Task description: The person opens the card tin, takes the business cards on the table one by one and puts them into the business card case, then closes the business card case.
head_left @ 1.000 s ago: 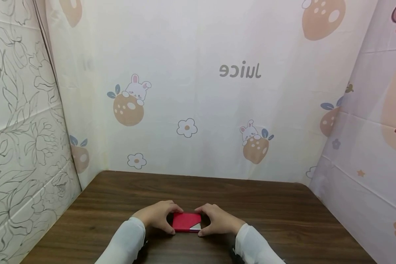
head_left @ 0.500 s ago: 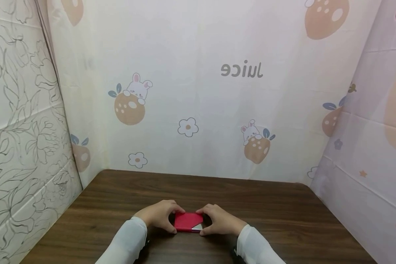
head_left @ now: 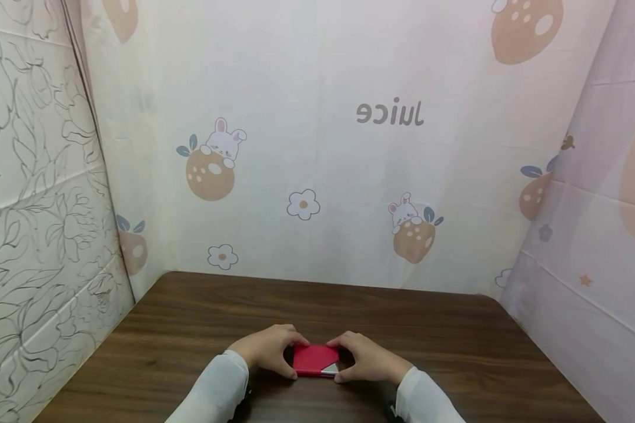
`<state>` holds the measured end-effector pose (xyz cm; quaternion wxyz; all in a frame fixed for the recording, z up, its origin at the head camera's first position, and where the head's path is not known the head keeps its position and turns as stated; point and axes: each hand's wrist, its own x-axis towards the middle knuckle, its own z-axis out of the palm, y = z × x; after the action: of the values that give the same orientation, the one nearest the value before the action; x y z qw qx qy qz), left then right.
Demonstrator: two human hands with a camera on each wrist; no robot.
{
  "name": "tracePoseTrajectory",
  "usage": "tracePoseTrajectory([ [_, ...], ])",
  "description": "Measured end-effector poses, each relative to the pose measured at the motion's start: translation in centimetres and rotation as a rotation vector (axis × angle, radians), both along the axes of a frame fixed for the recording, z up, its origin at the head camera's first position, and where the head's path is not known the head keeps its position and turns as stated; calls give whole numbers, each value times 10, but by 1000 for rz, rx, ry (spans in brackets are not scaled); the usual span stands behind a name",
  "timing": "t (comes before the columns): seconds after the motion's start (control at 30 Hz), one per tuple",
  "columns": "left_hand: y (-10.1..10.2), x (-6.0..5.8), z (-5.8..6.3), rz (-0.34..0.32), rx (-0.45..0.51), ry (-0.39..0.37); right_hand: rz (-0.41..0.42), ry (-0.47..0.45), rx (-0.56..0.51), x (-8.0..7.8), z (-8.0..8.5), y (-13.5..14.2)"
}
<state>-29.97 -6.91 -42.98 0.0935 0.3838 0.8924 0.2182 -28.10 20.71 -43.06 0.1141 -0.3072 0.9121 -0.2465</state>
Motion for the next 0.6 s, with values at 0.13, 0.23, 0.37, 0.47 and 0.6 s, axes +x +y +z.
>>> tracePoseTrajectory([
  [0.13,5,2,1,-9,-1,11,4,-5,-8,3,1,5],
  [0.23,9,4,2,-13,-1,17,2,-11,-15,5,2,9],
  [0.37,12,6,2,-20,-4,28,-5,-18,-17,7,2,12],
  [0.47,13,7,2,-20,-6,27,-7,-22,-17,7,1,13],
  [0.6,13,6,1,-17,-4,21,-3,-21,-21,7,1,14],
])
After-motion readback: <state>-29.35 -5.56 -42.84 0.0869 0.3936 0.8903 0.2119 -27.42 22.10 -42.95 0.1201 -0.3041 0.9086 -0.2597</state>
